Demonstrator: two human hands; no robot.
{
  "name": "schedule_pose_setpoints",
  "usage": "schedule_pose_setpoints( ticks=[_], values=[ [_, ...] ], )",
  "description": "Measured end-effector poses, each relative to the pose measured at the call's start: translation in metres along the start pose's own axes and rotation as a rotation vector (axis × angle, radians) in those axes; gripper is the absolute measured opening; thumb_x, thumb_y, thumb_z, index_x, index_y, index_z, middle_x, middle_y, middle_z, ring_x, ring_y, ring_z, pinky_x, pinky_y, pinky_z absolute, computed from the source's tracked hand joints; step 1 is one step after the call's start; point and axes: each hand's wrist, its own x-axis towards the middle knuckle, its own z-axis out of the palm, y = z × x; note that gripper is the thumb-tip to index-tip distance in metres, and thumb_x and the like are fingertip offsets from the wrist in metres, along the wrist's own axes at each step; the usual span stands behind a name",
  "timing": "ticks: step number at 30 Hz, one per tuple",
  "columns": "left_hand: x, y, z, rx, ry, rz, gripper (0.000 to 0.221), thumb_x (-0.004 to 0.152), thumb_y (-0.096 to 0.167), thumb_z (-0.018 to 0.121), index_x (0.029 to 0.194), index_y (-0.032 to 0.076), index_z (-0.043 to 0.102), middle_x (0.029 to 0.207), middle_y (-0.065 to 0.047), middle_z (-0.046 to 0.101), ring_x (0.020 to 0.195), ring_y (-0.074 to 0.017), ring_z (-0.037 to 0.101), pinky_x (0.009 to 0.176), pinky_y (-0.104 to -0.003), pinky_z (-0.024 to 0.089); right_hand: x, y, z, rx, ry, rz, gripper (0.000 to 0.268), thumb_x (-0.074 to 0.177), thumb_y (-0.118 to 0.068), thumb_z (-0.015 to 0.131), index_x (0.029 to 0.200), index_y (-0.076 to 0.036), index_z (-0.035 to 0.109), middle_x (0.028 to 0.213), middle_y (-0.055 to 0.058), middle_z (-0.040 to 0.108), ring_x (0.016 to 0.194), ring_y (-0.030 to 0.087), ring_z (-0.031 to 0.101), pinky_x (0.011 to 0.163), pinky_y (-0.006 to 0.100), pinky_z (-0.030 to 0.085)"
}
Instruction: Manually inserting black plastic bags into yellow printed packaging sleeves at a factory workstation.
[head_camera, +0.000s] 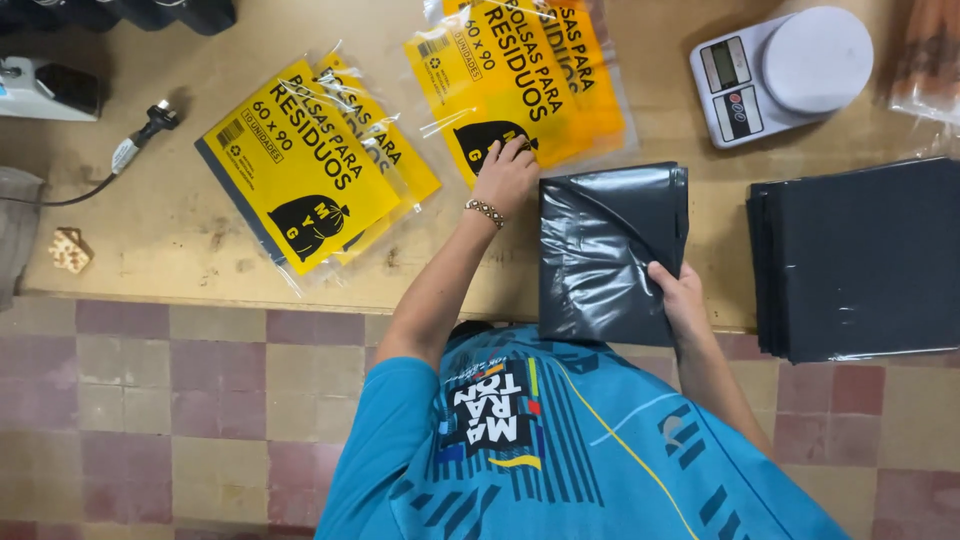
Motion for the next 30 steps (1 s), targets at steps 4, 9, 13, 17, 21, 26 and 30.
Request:
schedule_pose_setpoints(
  ticks=[4, 9, 13, 17, 21, 26, 30],
  values=[
    [0.000, -0.004, 0.024, -0.042, -0.027, -0.082, 0.015, 0.088, 0.019, 0.068, 0.101, 0.015, 0.061, 0.109, -0.003, 0.065, 0.128, -0.0228, 0.051, 0.104, -0.050, 0.047, 0.017, 0.023, 0.006, 0.070, 0.054, 0.002, 0.015, 0.092, -0.016, 0.073, 0.100, -0.009, 0.064, 0.072, 0.005, 0.063, 0.060, 0.012, 0.068, 0.050, 0.022, 0.055],
    [-0.001, -0.002, 0.012, -0.107, 0.026, -0.253, 0.013, 0.096, 0.025, 0.058, 0.095, 0.016, 0.050, 0.092, -0.006, 0.068, 0.108, -0.0216, 0.065, 0.088, -0.032, 0.057, 0.007, 0.021, 0.021, 0.133, 0.050, 0.041, 0.015, 0.093, -0.017, 0.073, 0.102, -0.009, 0.064, 0.075, 0.006, 0.065, 0.063, 0.013, 0.070, 0.053, 0.022, 0.056],
    [0.002, -0.002, -0.011, -0.311, -0.111, -0.350, 0.009, 0.100, 0.023, 0.050, 0.098, 0.016, 0.046, 0.098, -0.007, 0.065, 0.112, -0.0233, 0.064, 0.095, -0.033, 0.055, 0.000, 0.022, 0.030, 0.121, -0.004, 0.080, 0.016, 0.090, -0.015, 0.075, 0.100, -0.008, 0.065, 0.071, 0.006, 0.064, 0.060, 0.014, 0.069, 0.050, 0.024, 0.056],
    [0.000, 0.003, -0.028, -0.435, -0.164, -0.340, 0.006, 0.100, 0.022, 0.053, 0.100, 0.016, 0.050, 0.102, -0.009, 0.064, 0.111, -0.0253, 0.065, 0.096, -0.036, 0.055, 0.010, 0.028, 0.040, 0.137, 0.010, 0.073, 0.018, 0.092, -0.019, 0.073, 0.099, -0.007, 0.062, 0.070, 0.005, 0.064, 0.058, 0.013, 0.069, 0.049, 0.023, 0.056],
    [-0.012, 0.008, -0.019, -0.607, -0.210, -0.254, 0.025, 0.098, 0.036, 0.061, 0.096, 0.015, 0.047, 0.137, -0.009, 0.060, 0.136, -0.0282, 0.049, 0.118, -0.059, 0.028, 0.018, 0.030, 0.061, -0.089, -0.151, 0.038, 0.025, 0.092, -0.028, 0.075, 0.102, -0.007, 0.065, 0.078, 0.006, 0.064, 0.066, 0.015, 0.066, 0.051, 0.029, 0.055],
    [-0.033, 0.016, -0.018, -0.580, -0.158, -0.136, 0.021, 0.093, 0.026, 0.067, 0.092, 0.015, 0.049, 0.144, -0.006, 0.056, 0.141, -0.0252, 0.043, 0.115, -0.063, 0.030, 0.065, 0.038, 0.090, -0.323, -0.355, -0.142, 0.035, 0.091, -0.027, 0.076, 0.113, -0.003, 0.063, 0.091, 0.015, 0.066, 0.084, 0.025, 0.065, 0.069, 0.039, 0.056],
    [-0.068, 0.021, -0.048, -0.510, 0.056, -0.110, 0.018, 0.088, 0.032, 0.073, 0.092, 0.020, 0.060, 0.118, -0.002, 0.067, 0.121, -0.0231, 0.060, 0.103, -0.045, 0.049, 0.135, 0.040, 0.105, -0.254, -0.130, -0.239, 0.038, 0.094, -0.023, 0.070, 0.119, -0.005, 0.048, 0.091, 0.010, 0.062, 0.075, 0.019, 0.067, 0.057, 0.027, 0.059]
  ],
)
